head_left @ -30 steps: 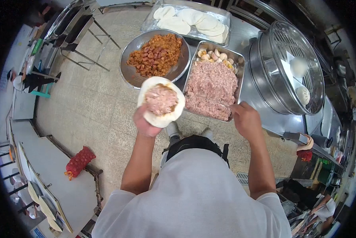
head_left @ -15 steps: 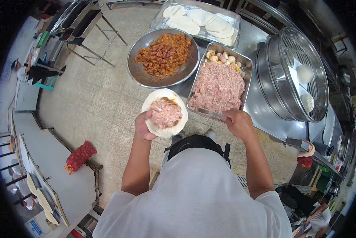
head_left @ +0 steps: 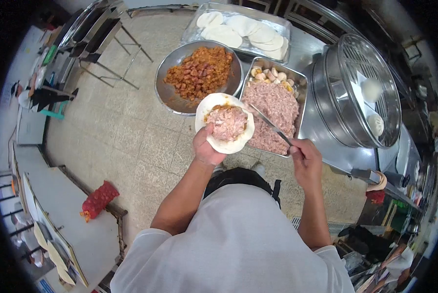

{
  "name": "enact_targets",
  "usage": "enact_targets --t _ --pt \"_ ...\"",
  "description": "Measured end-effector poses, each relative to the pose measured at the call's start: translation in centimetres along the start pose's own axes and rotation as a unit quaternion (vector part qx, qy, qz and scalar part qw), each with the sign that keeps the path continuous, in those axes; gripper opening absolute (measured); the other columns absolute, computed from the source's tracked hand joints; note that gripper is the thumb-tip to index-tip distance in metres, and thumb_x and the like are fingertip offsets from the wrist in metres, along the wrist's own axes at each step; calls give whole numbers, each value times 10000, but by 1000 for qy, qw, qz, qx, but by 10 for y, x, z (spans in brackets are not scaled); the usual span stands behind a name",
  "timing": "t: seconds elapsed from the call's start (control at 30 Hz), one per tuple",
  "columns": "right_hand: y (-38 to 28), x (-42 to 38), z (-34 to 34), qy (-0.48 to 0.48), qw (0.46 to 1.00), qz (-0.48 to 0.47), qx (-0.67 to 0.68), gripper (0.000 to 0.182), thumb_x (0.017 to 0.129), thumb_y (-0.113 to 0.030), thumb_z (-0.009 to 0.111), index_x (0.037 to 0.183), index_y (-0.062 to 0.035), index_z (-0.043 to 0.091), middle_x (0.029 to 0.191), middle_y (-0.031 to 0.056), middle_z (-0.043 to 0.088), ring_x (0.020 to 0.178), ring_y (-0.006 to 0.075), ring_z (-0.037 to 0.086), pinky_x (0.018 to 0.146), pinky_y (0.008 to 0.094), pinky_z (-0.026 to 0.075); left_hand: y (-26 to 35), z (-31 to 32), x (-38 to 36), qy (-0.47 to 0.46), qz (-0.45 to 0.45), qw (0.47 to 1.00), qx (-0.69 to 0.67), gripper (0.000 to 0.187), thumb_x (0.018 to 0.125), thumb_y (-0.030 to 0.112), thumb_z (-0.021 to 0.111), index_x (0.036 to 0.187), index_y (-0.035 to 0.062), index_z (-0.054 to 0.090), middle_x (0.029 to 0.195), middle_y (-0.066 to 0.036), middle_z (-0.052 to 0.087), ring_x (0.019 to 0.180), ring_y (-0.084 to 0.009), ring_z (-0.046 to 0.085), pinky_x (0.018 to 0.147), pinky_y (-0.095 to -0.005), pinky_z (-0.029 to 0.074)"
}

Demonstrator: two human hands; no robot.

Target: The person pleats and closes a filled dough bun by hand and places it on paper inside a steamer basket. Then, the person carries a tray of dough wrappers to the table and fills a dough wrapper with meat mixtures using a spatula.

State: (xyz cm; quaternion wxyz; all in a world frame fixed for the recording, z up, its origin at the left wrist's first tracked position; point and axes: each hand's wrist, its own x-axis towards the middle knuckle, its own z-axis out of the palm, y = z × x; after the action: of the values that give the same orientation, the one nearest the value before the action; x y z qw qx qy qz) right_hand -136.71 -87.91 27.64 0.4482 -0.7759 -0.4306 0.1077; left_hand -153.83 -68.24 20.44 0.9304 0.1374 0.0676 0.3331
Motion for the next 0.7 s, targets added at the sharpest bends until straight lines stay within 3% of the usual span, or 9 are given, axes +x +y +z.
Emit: enact_targets --t 0.1,0.23,0.43,0.57,0.7 --pt "-22 2 23 19 998 -61 -3 202 858 10 651 1055 -22 676 851 130 618 749 256 624 666 324 491 -4 15 9 -1 -7 1000 1 761 806 295 726 1441 58 379 1408 -166 490 1303 -359 478 1106 -552 377" --pt "-35 -1 30 9 998 -61 -21 219 841 29 657 1054 -16 677 863 137 615 760 279 632 676 335 497 3 13 19 7 1 1000 21 754 816 314 723 1443 72 383 1405 -152 496 1296 -355 485 1101 -550 381" --pt "-46 1 20 55 998 19 21 258 814 57 650 1059 -17 675 850 127 587 696 262 593 644 319 482 23 13 22 -33 -38 995 -90 668 867 335 673 1416 57 414 1367 -163 531 1264 -356 518 1089 -548 399" --pt "-44 9 49 -20 999 -22 -20 260 804 52 645 1046 -36 683 854 121 584 735 280 610 656 335 492 28 0 25 -23 -97 995 -25 712 828 332 698 1426 71 413 1391 -158 513 1293 -360 488 1107 -560 371" --pt "-50 3 42 19 998 15 -60 277 785 41 656 1040 -61 687 857 123 591 766 292 624 669 342 498 33 -9 22 27 -101 994 -29 654 847 277 661 1420 65 428 1401 -170 510 1295 -368 487 1108 -570 363"
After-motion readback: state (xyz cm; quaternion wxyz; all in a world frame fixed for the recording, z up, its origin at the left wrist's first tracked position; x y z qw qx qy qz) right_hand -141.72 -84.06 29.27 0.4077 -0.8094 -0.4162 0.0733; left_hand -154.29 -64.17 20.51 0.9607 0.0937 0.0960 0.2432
